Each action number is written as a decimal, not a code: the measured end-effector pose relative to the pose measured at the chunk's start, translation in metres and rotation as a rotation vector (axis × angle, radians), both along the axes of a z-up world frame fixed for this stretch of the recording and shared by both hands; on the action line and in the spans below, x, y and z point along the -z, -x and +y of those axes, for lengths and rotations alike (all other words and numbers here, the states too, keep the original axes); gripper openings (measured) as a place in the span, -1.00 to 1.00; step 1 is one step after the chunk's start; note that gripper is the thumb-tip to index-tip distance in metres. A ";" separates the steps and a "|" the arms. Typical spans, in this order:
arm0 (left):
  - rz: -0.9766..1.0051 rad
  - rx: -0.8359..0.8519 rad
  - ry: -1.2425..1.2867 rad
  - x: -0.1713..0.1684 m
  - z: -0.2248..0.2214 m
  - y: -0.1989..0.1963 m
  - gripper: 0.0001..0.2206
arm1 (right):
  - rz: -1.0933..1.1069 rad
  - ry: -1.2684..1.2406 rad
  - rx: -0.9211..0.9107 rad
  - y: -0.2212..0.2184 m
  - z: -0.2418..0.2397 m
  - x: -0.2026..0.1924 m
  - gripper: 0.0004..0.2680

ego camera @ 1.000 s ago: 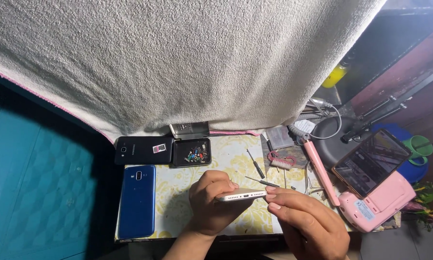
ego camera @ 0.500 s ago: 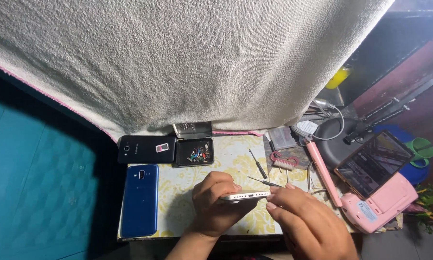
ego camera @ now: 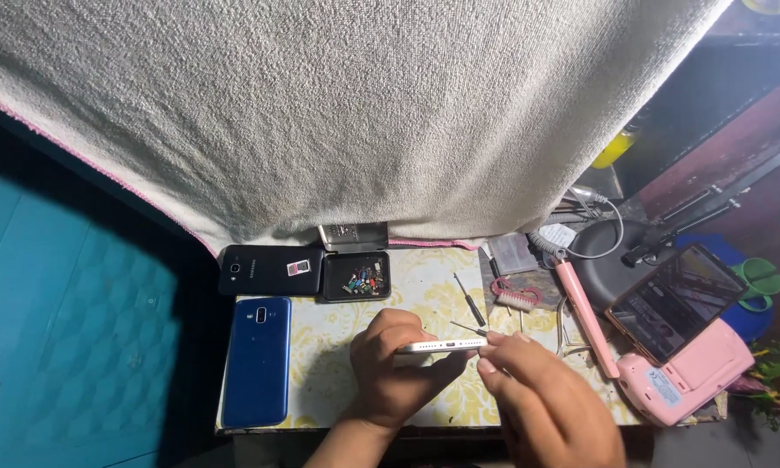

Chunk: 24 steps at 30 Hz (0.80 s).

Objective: Using a small prying tool to carefully remove the back cover from a smartphone.

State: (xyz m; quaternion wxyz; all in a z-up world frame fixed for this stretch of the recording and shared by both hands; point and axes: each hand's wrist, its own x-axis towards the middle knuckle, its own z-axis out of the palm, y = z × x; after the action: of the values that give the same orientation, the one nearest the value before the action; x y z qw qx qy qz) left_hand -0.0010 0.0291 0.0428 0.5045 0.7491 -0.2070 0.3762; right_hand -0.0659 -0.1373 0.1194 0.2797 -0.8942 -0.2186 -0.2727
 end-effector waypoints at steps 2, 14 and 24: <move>0.012 -0.009 -0.005 0.001 -0.001 0.000 -0.58 | -0.046 -0.059 0.020 0.000 0.011 0.000 -0.86; 0.039 -0.051 -0.035 0.009 0.000 0.002 -0.55 | -0.007 -0.068 -0.045 0.002 0.005 0.005 -0.84; -0.027 -0.034 0.038 0.000 -0.005 -0.001 -0.59 | -0.111 0.030 -0.124 -0.009 -0.001 0.000 -0.82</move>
State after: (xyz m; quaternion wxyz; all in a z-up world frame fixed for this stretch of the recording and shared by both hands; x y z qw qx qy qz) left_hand -0.0004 0.0246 0.0433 0.5092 0.7377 -0.1940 0.3986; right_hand -0.0571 -0.1382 0.1192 0.2702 -0.8666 -0.2926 -0.3008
